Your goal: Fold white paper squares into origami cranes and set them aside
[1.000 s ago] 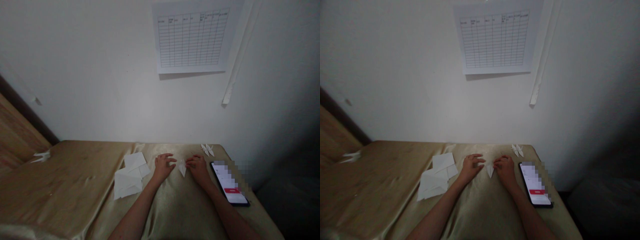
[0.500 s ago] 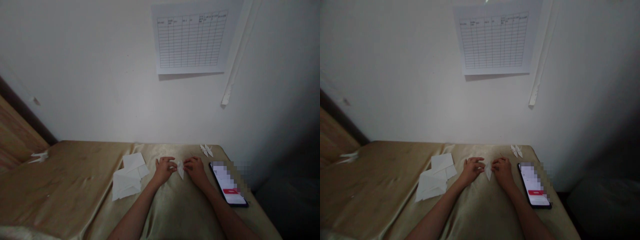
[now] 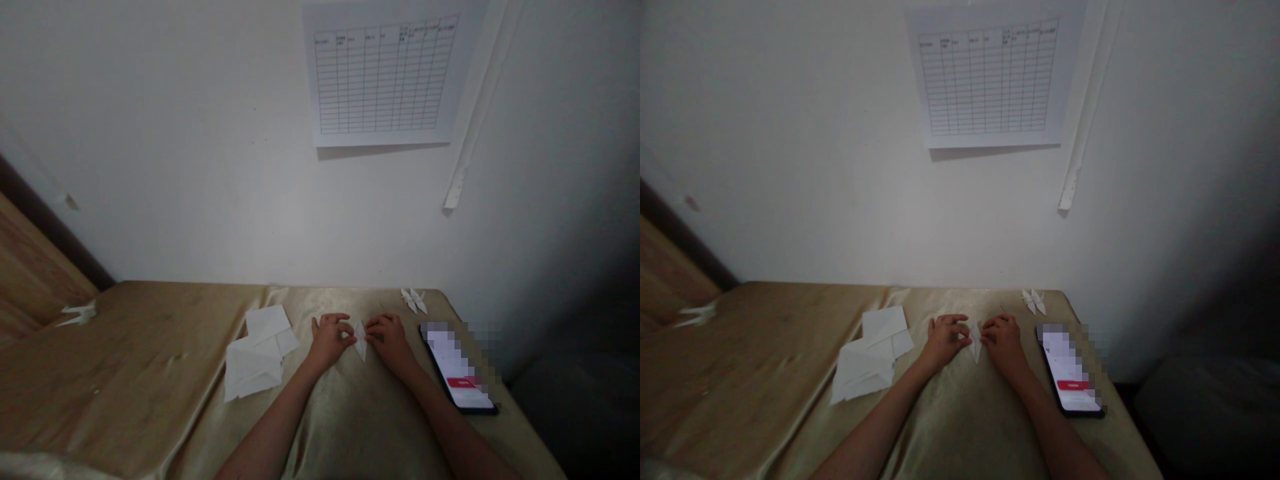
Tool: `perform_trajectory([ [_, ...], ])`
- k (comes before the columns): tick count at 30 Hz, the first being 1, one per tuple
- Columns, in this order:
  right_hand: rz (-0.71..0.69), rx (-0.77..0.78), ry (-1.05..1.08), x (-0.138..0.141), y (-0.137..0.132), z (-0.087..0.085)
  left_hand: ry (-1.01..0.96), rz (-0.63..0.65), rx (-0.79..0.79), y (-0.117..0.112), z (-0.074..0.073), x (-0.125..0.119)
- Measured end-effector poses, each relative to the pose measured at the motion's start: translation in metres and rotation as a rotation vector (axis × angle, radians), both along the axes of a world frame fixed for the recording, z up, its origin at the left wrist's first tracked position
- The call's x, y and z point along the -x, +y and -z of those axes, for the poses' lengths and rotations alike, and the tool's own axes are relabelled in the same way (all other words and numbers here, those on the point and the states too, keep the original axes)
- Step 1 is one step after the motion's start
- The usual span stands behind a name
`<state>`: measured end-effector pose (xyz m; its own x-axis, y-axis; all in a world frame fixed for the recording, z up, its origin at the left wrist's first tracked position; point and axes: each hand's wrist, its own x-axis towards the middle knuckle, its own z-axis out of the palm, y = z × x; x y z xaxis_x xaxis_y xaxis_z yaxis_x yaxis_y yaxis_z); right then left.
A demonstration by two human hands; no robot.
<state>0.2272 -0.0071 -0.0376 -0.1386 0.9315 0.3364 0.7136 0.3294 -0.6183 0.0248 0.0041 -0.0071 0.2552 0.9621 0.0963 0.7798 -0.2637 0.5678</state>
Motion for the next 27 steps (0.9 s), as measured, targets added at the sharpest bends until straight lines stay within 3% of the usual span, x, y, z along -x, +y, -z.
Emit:
perform_trajectory([
  [27,-0.022,0.012,0.01,0.0043,-0.0008,0.002,0.015,-0.05,-0.006,0.002,0.0018,0.0003],
])
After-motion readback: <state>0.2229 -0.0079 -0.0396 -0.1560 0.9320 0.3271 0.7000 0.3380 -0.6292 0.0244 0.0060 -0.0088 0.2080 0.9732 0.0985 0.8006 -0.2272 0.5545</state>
